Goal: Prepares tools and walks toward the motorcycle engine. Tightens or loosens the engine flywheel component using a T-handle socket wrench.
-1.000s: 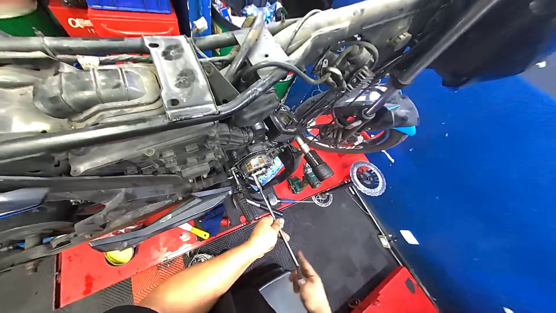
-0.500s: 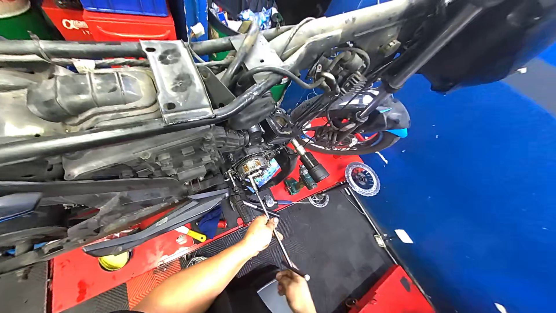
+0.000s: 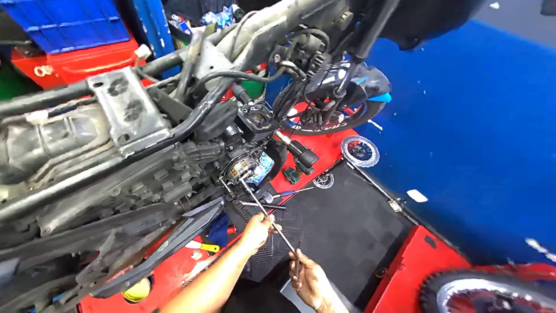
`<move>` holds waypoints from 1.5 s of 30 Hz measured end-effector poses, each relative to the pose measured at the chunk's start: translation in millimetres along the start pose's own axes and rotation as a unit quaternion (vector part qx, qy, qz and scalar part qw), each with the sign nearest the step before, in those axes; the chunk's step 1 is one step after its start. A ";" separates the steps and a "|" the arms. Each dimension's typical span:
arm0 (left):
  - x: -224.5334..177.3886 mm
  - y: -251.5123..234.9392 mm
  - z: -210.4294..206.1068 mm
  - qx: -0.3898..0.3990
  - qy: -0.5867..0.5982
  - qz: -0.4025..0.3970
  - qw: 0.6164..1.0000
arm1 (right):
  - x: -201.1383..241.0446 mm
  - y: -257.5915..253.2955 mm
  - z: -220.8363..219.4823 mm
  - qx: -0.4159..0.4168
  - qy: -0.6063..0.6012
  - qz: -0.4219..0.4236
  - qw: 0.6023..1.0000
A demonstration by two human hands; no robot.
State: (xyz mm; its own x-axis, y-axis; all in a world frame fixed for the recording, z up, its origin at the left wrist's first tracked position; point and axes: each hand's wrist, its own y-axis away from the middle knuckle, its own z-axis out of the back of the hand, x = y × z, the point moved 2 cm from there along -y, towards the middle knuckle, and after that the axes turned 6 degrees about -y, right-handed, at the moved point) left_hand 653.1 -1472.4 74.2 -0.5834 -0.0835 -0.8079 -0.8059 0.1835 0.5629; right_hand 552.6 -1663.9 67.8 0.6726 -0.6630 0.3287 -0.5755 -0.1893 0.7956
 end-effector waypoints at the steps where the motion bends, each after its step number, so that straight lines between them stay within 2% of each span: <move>1: -1.8 0.4 0.0 0.014 -0.007 0.005 1.000 | 0.2 0.5 1.8 -0.015 -0.001 0.011 1.000; 3: -5.7 3.2 -4.3 0.045 -0.031 0.014 0.998 | -0.1 1.5 6.2 -0.050 -0.018 0.021 0.998; 6: -8.2 7.4 -14.7 0.063 -0.056 0.035 0.996 | 0.0 7.3 16.7 -0.060 -0.029 0.046 0.997; 9: -13.6 1.7 -16.6 0.043 -0.075 0.044 0.995 | 5.3 18.7 14.2 -0.043 0.023 0.128 0.991; 12: -28.7 -8.7 -11.7 0.011 -0.092 0.028 0.995 | 7.9 20.2 12.3 -0.034 0.107 0.226 0.968; 15: -48.8 -13.2 -11.1 0.010 -0.135 0.021 0.991 | 11.0 13.9 9.8 -0.043 0.202 0.299 0.932; 20: -61.4 -26.2 -9.1 -0.018 -0.150 0.039 0.988 | 21.0 3.4 6.4 -0.066 0.332 0.347 0.875; 28: -66.1 -42.1 -10.3 -0.045 -0.119 0.070 0.989 | 50.8 0.6 13.8 -0.101 0.484 0.511 0.703; 31: -67.2 -45.6 -12.1 -0.049 -0.115 0.072 0.990 | 60.8 1.3 14.8 -0.087 0.495 0.550 0.667; 34: -69.2 -48.3 -16.9 -0.052 -0.105 0.083 0.990 | 70.1 -3.2 21.9 -0.060 0.492 0.557 0.667; 37: -68.2 -50.6 -21.2 -0.057 -0.103 0.109 0.987 | 83.2 -7.4 30.7 -0.024 0.495 0.535 0.684; 42: -66.1 -58.9 -30.4 -0.084 -0.087 0.119 0.986 | 118.1 -10.0 42.0 0.102 0.505 0.397 0.760; 45: -68.6 -59.7 -38.3 -0.100 -0.065 0.115 0.986 | 130.0 -16.6 51.3 0.139 0.477 0.352 0.793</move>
State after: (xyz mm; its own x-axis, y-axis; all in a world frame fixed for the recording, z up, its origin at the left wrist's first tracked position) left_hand 737.4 -1515.2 102.8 -0.7454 0.0655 -0.6633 -0.6654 -0.0145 0.7463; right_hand 625.7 -1784.1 71.1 0.1076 0.1499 0.9828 -0.9560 -0.2557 0.1436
